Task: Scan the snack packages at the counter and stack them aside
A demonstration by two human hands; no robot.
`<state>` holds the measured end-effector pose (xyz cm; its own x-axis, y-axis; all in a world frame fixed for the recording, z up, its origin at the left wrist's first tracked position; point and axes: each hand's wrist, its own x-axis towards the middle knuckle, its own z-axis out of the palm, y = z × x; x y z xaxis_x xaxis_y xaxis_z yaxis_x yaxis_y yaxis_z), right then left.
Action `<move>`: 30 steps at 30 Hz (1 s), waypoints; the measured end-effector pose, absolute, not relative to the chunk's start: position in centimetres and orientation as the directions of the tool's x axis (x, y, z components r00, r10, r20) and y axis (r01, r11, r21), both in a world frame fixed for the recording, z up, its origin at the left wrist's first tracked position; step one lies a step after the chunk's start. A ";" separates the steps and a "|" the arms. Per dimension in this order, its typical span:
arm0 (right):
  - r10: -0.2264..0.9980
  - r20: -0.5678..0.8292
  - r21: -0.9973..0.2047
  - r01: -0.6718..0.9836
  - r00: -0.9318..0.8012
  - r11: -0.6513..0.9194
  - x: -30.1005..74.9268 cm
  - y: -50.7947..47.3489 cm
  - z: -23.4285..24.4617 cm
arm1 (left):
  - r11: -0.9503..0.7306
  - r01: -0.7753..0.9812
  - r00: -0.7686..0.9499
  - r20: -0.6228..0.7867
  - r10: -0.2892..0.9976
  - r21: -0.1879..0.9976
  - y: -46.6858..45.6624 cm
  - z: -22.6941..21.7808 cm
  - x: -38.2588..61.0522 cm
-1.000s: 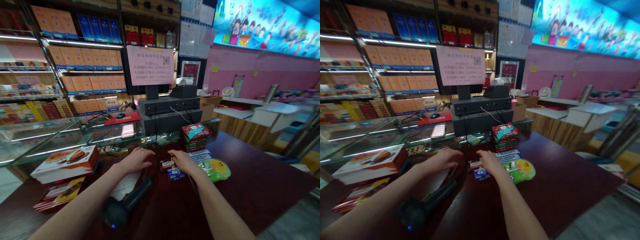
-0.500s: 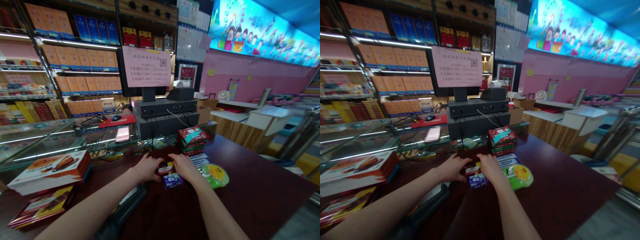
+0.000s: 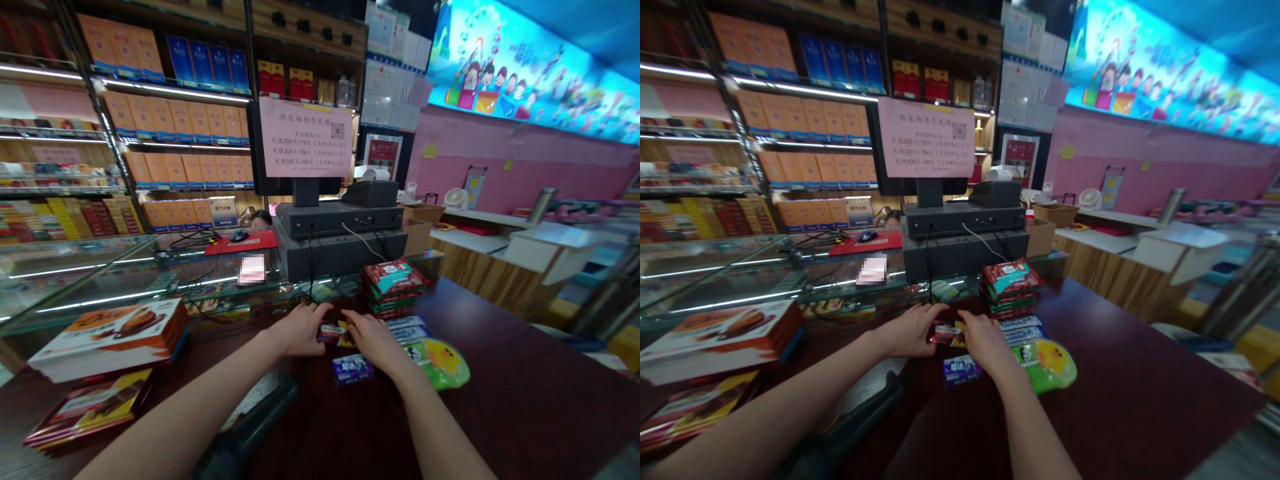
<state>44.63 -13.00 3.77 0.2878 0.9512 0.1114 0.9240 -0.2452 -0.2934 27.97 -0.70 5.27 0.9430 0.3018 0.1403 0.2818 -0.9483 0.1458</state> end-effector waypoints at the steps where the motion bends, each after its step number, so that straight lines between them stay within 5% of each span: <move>1: 0.953 0.120 -0.308 0.923 0.280 -0.232 44.7 -12.9 3.6 | -0.950 0.275 0.942 0.154 0.297 0.148 -0.5 5.4 27.8; 14: 0.946 0.287 -0.421 0.907 0.148 -0.014 44.8 -11.5 1.3 | -0.961 0.163 0.879 0.409 0.244 0.224 0.7 6.7 23.6; 30: 0.873 0.488 -0.435 0.866 -0.004 0.247 41.9 -10.9 1.4 | -0.936 0.155 0.810 0.501 0.304 0.316 -1.0 8.6 16.1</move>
<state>41.89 -10.90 1.45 -0.0036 0.8727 0.4882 0.8658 0.2470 -0.4352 16.06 -0.98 8.61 0.8105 0.3037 0.5009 0.1554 -0.9359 0.3161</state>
